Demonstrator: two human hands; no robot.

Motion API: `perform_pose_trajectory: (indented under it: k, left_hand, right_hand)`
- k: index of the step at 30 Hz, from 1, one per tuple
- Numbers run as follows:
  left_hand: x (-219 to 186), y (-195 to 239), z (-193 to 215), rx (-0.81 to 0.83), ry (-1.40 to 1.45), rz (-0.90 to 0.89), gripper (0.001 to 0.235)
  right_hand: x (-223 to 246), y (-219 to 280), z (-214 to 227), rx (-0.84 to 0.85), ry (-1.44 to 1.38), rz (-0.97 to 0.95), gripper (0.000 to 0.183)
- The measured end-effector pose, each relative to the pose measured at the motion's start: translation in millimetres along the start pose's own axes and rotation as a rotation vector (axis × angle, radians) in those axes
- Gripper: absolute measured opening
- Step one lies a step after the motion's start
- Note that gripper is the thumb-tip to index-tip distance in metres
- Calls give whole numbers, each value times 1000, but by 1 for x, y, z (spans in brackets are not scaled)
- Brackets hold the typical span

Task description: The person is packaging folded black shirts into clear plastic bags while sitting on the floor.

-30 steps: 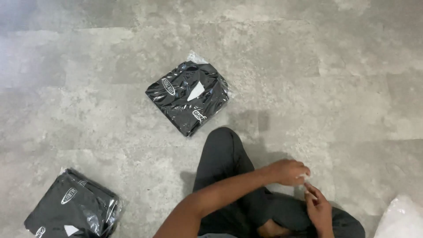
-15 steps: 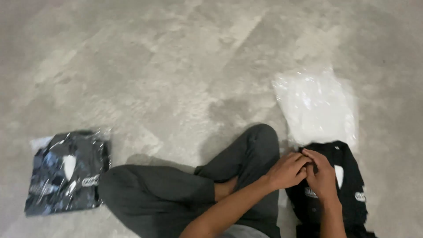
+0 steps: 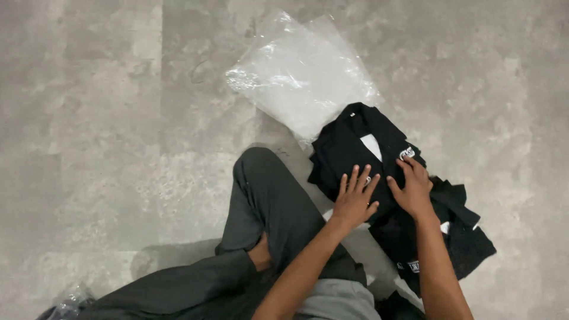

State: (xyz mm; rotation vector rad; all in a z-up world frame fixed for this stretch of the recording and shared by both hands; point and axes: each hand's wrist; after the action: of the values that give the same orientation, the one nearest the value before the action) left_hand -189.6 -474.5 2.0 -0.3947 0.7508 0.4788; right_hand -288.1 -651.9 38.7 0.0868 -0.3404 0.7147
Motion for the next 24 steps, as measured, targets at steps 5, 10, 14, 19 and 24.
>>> perform_pose_trajectory:
  k: [5, 10, 14, 19, 24]
  left_hand:
    - [-10, 10, 14, -89, -42, 35, 78]
    - [-42, 12, 25, -204, 159, 505, 113]
    - [-24, 38, -10, -257, 470, 941, 120]
    - [-28, 29, 24, -275, 691, 1077, 104]
    - [-34, 20, 74, -161, 813, 1345, 90]
  right_hand:
    - [3, -1, -12, -199, -94, -167, 34]
    - [-20, -18, -23, -194, -180, -423, 62]
    - [-38, -15, -18, -68, -110, -471, 70]
    - [-33, -17, 8, -73, -180, -505, 61]
    - [-13, -38, 42, 353, -763, -729, 16]
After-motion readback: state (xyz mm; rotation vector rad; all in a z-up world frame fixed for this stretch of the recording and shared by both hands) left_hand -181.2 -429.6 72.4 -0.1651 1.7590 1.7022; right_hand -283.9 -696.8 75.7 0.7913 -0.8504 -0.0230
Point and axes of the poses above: each hand's wrist, its own y-axis away from the middle knuckle, its own z-axis out of the back of the hand, x = y × z, and after that the axes turned 14 degrees about -x, right-handed
